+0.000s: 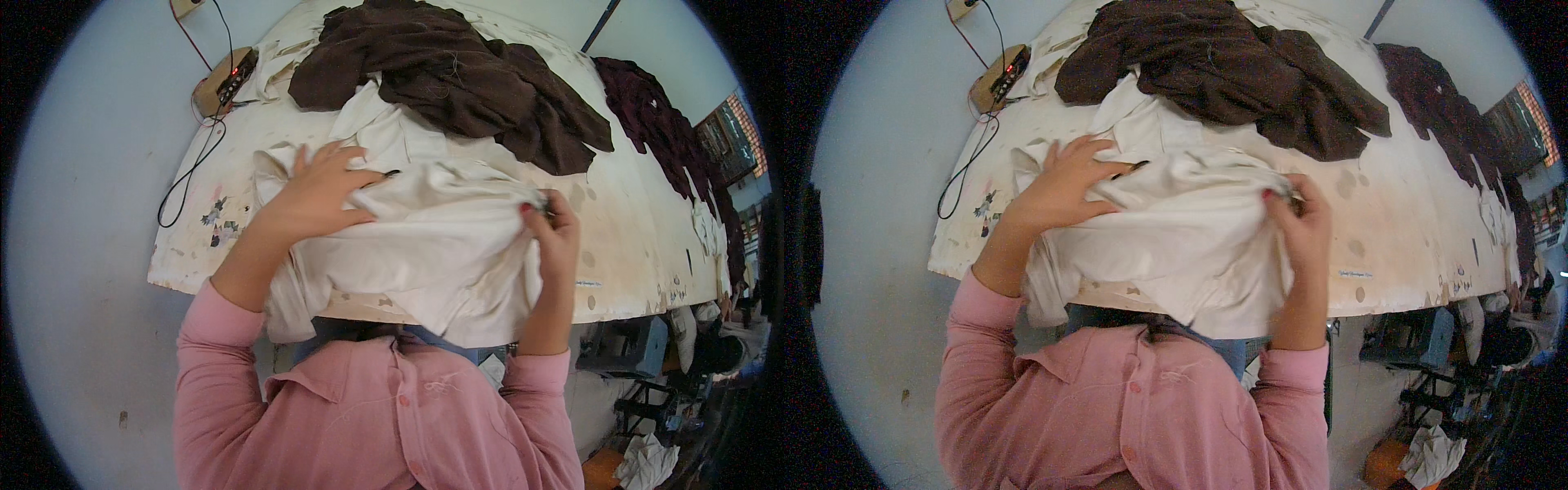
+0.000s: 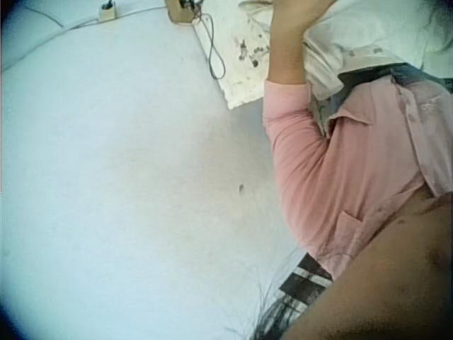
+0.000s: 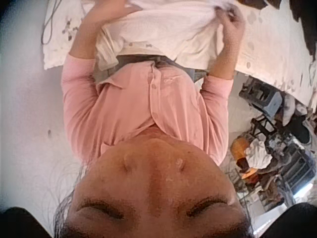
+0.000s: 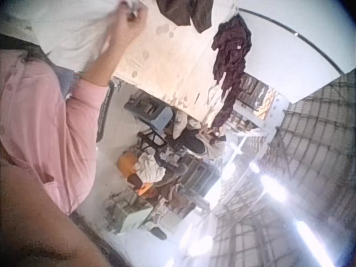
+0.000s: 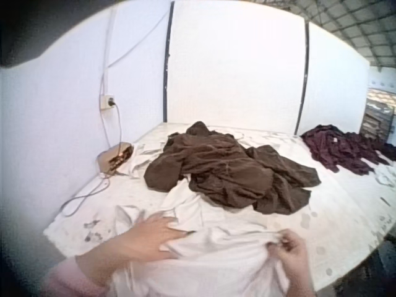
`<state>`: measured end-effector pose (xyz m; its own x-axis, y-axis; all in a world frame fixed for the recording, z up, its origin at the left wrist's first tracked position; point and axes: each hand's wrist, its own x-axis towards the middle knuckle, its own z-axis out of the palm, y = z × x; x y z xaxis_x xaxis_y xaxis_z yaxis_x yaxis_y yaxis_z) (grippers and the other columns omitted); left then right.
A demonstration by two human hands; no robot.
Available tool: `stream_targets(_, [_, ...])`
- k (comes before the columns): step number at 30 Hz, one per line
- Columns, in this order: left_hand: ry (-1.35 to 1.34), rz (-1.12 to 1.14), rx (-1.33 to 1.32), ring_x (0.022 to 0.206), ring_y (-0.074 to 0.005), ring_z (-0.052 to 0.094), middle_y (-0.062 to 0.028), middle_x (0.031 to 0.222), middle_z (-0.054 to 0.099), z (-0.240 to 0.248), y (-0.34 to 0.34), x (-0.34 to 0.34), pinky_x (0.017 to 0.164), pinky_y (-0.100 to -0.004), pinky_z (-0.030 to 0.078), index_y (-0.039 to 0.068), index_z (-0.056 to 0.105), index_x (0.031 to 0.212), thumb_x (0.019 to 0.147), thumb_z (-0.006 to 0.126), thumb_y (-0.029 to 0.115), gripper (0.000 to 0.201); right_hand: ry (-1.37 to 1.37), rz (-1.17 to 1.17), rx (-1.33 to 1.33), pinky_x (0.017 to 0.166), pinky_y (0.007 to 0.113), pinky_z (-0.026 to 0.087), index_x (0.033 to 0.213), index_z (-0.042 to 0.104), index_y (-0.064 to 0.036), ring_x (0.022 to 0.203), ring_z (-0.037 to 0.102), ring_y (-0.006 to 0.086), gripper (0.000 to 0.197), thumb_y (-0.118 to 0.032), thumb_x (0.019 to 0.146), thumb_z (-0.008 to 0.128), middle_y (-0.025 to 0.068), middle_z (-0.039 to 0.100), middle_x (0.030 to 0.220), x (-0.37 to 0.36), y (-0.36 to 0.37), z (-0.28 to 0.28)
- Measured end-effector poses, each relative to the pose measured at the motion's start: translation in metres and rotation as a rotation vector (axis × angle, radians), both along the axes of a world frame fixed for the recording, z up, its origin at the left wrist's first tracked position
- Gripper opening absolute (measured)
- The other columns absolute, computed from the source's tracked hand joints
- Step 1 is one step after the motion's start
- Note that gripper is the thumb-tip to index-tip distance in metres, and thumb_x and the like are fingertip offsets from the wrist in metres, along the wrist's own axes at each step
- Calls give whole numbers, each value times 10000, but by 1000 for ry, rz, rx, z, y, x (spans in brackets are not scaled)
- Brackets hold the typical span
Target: The person uses small scissors to snip loose threads and seams on a white shirt laid on a work table. They repeatedly reposition the shirt, pull at threads, and cut them, then move the shirt aside to continue working on other areas.
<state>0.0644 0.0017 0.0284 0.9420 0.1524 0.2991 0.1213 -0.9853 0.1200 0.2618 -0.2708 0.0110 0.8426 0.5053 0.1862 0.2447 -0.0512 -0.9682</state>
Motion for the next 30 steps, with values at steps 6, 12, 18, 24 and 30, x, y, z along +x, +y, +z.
stream_targets(6, [153, 191, -33, 1184, -270, 523, -42, 1265, 569, -6, 44, -19, 1052, -583, 281, 168, 671, 1123, 775, 704, 203, 351, -593, -330, -560, 794, 368, 491, 1090, 619, -21, 941, 606, 302, 334, -64, 765, 684, 136, 593, 1027, 5, -12, -7])
stream_targets(12, [-293, 283, -176, 1051, -276, 575, -53, 1147, 596, 18, 63, 5, 935, -477, 373, 118, 659, 1073, 798, 698, 229, 299, -715, 145, -391, 835, 381, 500, 1160, 610, -64, 1013, 610, 320, 454, -252, 771, 750, 132, 603, 1129, -41, 34, 4])
stream_targets(18, [-200, 391, -149, 1080, -318, 543, -121, 1075, 551, 38, 27, -41, 867, -453, 449, 76, 574, 1096, 786, 716, 235, 377, -623, 180, -753, 917, 378, 483, 1251, 581, -61, 1119, 585, 318, 579, -318, 761, 753, 117, 582, 1265, -45, 30, -13])
stream_targets(24, [-72, 398, -371, 941, -314, 593, -160, 1018, 549, -35, 24, -115, 807, -396, 503, 49, 531, 1150, 752, 757, 168, 473, -664, 257, -883, 942, 396, 474, 1301, 542, -71, 1163, 563, 317, 606, -379, 802, 697, 105, 519, 1367, -30, 20, -12])
stream_targets(30, [-18, 635, -794, 796, -175, 570, -108, 960, 599, -24, 61, -171, 718, -276, 499, 31, 564, 1181, 771, 771, 184, 484, -570, 320, -878, 883, 351, 486, 1116, 665, -46, 1030, 627, 275, 460, -257, 725, 783, 122, 643, 1156, 2, 3, 15])
